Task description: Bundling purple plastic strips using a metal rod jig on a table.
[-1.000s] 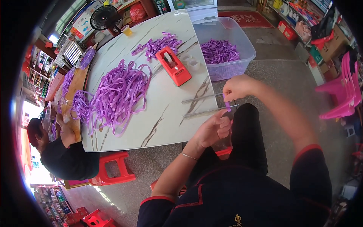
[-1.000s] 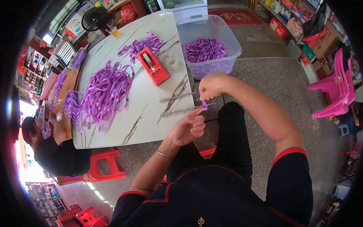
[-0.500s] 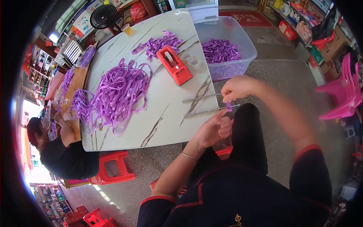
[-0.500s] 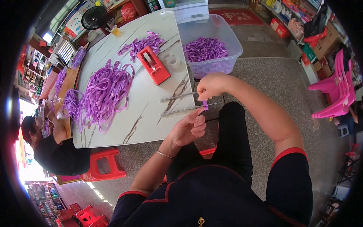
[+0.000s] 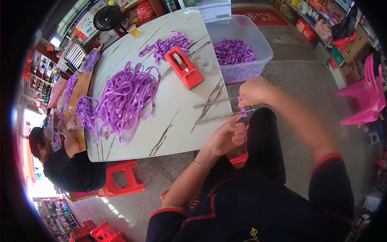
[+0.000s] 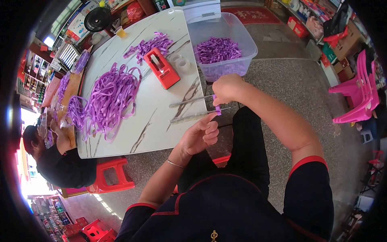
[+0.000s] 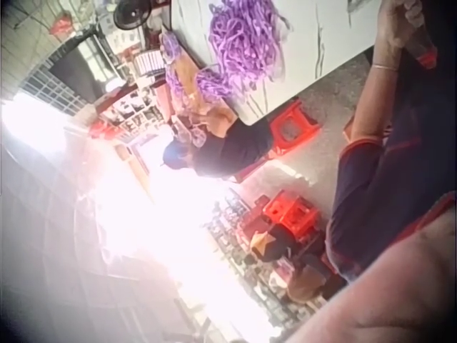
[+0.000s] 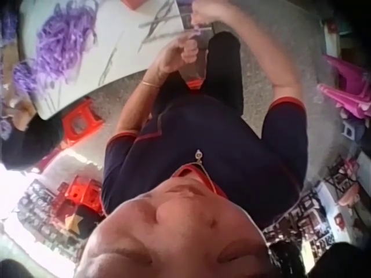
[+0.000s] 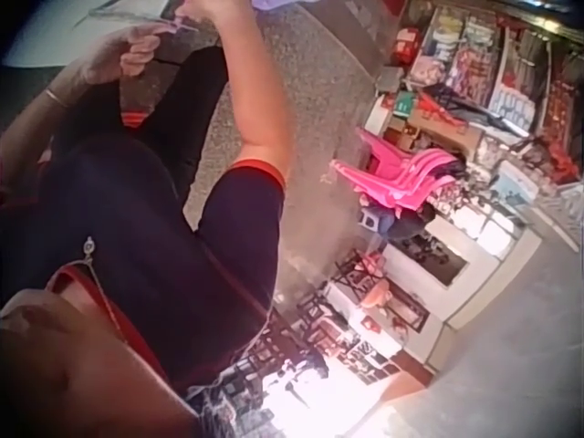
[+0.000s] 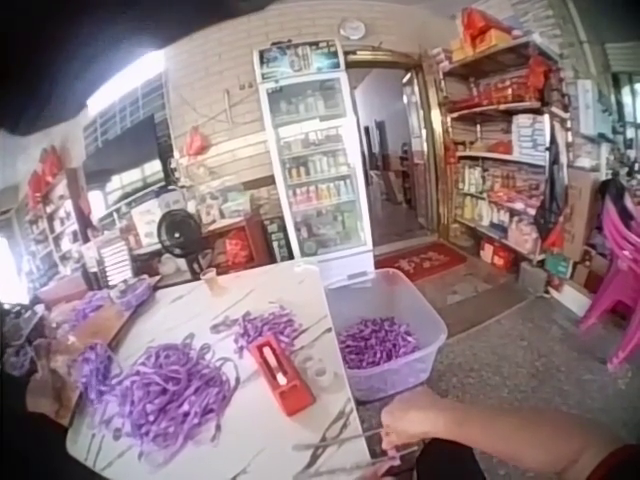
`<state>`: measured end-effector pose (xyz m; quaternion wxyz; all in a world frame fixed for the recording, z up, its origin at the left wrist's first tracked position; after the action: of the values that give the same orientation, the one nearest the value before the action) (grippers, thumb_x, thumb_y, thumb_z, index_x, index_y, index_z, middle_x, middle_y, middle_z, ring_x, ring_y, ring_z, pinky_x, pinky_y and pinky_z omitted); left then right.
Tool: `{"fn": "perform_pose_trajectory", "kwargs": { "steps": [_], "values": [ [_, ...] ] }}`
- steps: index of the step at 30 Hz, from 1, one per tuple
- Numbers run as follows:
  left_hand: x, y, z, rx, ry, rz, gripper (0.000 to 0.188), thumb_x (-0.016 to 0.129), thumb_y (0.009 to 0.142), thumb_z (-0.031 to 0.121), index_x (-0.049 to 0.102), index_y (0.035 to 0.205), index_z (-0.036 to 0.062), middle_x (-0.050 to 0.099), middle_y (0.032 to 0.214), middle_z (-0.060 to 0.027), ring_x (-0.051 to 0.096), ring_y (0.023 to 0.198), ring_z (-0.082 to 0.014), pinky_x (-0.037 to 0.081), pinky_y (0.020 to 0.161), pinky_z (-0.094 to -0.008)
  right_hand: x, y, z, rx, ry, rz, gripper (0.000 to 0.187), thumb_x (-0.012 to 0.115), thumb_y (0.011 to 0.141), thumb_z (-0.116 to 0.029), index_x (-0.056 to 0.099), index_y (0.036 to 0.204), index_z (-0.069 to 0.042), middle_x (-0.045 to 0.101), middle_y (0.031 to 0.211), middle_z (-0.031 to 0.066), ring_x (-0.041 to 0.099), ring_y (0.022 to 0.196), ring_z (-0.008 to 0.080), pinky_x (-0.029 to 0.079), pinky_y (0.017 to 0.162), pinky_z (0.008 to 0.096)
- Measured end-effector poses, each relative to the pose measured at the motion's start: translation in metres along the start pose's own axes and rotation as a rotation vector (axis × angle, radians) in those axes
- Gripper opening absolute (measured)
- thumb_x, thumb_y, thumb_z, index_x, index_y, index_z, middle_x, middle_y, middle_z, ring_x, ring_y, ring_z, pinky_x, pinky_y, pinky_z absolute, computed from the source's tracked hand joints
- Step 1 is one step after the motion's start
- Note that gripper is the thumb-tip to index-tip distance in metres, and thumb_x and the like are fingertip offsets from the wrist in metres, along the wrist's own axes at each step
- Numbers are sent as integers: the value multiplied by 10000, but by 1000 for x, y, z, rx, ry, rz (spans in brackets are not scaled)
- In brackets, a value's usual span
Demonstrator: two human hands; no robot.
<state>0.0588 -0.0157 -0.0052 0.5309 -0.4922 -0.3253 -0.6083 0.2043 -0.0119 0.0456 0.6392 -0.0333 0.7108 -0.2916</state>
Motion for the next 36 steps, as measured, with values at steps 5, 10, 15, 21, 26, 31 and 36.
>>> {"fn": "perform_pose_trajectory", "kwargs": {
  "steps": [5, 10, 15, 21, 26, 31, 36],
  "values": [
    [0, 0, -1, 3, -19, 17, 409, 497, 816, 106, 418, 1216, 125, 341, 686, 21, 321, 568, -77, 278, 513, -200, -5, -13, 0, 2, -87, 267, 358, 661, 677, -460, 672, 668, -102, 636, 671, 94, 630, 693, 273, 485, 614, 387],
    [-3, -3, 1, 23, -29, 23, 397, 483, 805, 85, 406, 1193, 114, 344, 684, 12, 324, 559, -83, 275, 494, -200, 24, -10, 32, 81, 312, 146, 395, 639, 725, -456, 629, 635, -71, 608, 633, 60, 592, 597, 198, 445, 520, 333],
    [1, -1, 0, 17, 0, 60, 408, 478, 803, 83, 387, 1200, 104, 346, 681, 9, 330, 555, -87, 282, 491, -202, 141, 11, 51, 155, 1865, 114, 247, 565, 849, -370, 596, 795, -131, 492, 651, -75, 407, 521, 34, 304, 462, 191],
    [-1, -1, 1, 29, 23, 72, 504, 481, 805, 102, 325, 1284, 76, 343, 672, 17, 332, 552, -78, 290, 493, -196, 156, 34, -25, -193, 2598, 37, 292, 524, 888, -277, 536, 1128, -111, 533, 758, -49, 482, 613, 11, 409, 509, 216],
    [-6, 1, -1, 1, 10, 7, 519, 506, 824, 144, 313, 1301, 84, 358, 674, 13, 350, 571, -95, 310, 541, -222, 140, 36, -43, -486, 2647, -88, 331, 489, 909, -245, 481, 1205, -98, 550, 775, -16, 505, 622, 24, 419, 520, 184],
    [-5, 2, -1, 1, 29, 10, 543, 510, 822, 149, 297, 1315, 71, 357, 672, 16, 352, 570, -92, 309, 537, -220, 160, 50, -38, -661, 2616, -171, 247, 489, 909, -241, 504, 1102, -87, 544, 788, -18, 489, 583, 25, 381, 502, 140],
    [-5, 1, 0, 2, 31, 7, 526, 502, 826, 141, 309, 1310, 73, 354, 673, 15, 346, 564, -90, 306, 536, -219, 161, 48, -40, -754, 2626, -259, 206, 528, 889, -234, 490, 1036, -95, 562, 811, -8, 503, 622, 33, 425, 558, 186]
  ]
}}
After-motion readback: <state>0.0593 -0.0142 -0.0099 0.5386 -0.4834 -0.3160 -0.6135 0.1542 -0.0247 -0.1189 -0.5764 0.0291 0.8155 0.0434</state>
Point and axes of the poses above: each hand's wrist, its own y-axis towards the middle knuckle, its own x-axis out of the palm, z = x × y, the point moved 6 cm from there along y, towards the middle knuckle
